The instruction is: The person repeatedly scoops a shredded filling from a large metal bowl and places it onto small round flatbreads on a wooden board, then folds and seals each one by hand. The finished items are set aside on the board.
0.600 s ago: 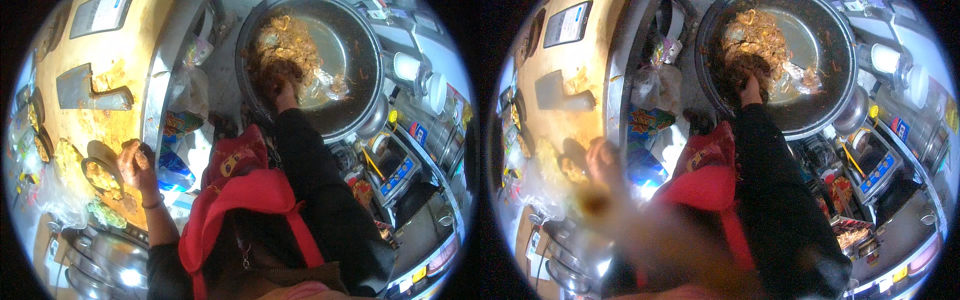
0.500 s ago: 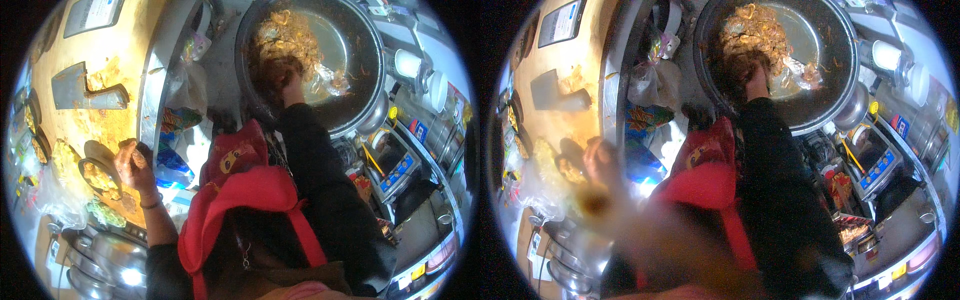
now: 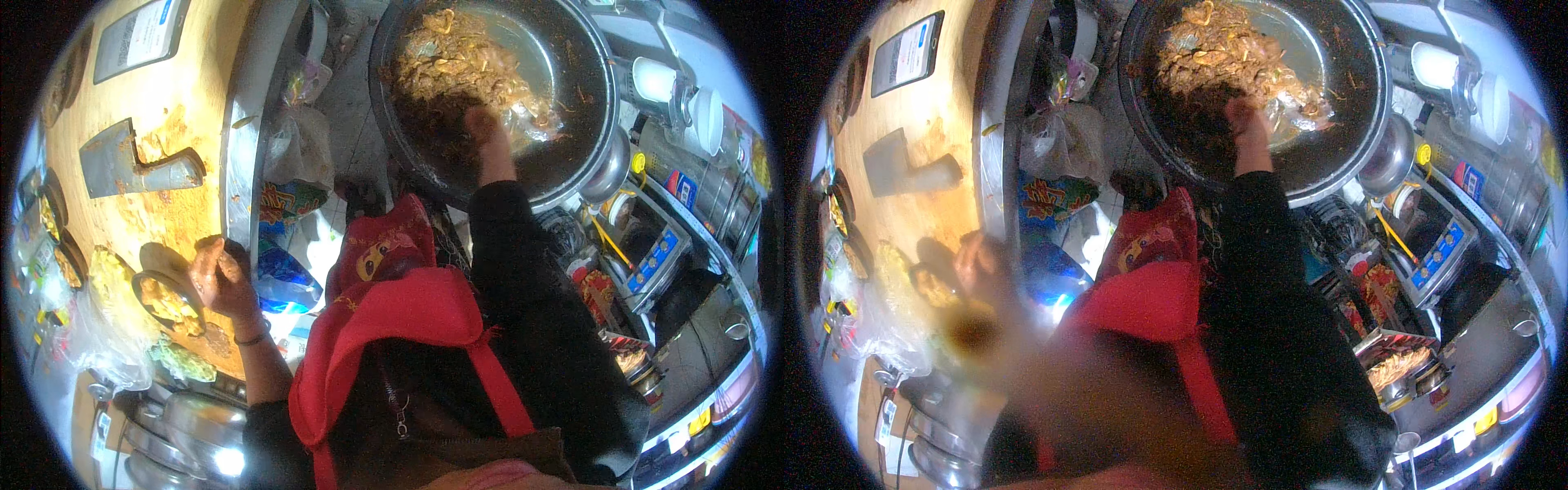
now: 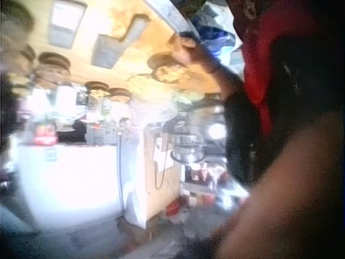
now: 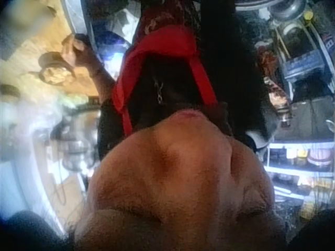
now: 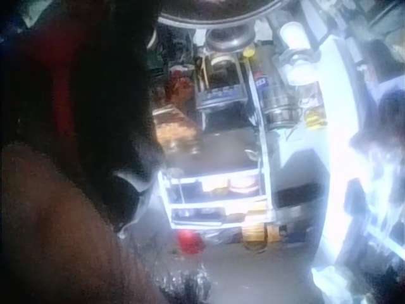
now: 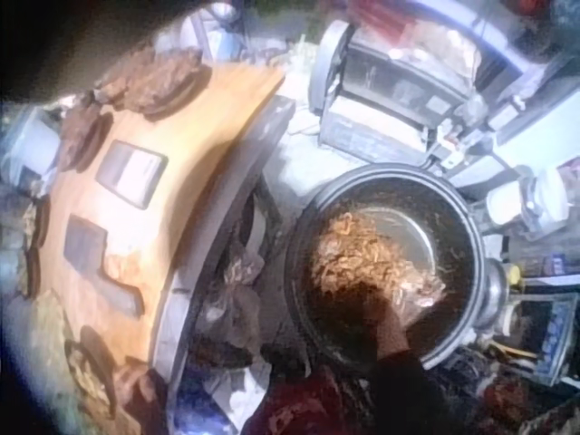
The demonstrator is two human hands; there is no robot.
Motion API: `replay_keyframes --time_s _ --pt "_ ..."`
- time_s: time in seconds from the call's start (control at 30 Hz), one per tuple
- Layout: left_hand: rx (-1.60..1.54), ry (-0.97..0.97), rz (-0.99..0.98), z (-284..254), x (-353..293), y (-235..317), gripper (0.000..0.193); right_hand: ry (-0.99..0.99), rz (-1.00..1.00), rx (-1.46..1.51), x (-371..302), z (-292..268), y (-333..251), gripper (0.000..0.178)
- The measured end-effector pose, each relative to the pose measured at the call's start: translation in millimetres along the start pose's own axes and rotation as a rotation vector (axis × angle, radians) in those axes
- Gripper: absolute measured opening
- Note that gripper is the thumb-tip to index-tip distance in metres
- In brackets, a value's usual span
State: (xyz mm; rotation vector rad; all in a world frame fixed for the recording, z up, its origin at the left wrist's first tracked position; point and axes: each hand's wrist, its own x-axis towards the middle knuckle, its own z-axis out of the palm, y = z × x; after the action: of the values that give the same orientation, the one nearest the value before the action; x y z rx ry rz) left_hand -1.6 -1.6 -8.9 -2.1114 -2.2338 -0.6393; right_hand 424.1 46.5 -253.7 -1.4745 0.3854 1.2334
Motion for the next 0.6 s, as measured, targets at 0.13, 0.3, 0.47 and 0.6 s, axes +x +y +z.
replay_keyframes --time_s 0.13,0.3,0.47,0.6 --pt "0.040 -0.007 -0.001 0.6 -3.4 -3.3 0.013 0.061 0.257 -0.273 -10.8 5.1 66.3 0.033" --pt "0.093 -0.001 0.023 0.6 -5.6 -4.4 0.016 -0.288 0.287 0.097 -12.2 49.6 72.2 0.045" --pt "-0.060 -0.007 -0.033 -1.6 -0.7 5.5 0.018 -0.227 0.280 0.118 1.4 57.2 65.8 0.032" --pt "-0.307 0.040 -0.131 -3.5 1.0 9.6 0.021 -0.338 0.217 0.332 19.9 66.4 60.1 0.015"
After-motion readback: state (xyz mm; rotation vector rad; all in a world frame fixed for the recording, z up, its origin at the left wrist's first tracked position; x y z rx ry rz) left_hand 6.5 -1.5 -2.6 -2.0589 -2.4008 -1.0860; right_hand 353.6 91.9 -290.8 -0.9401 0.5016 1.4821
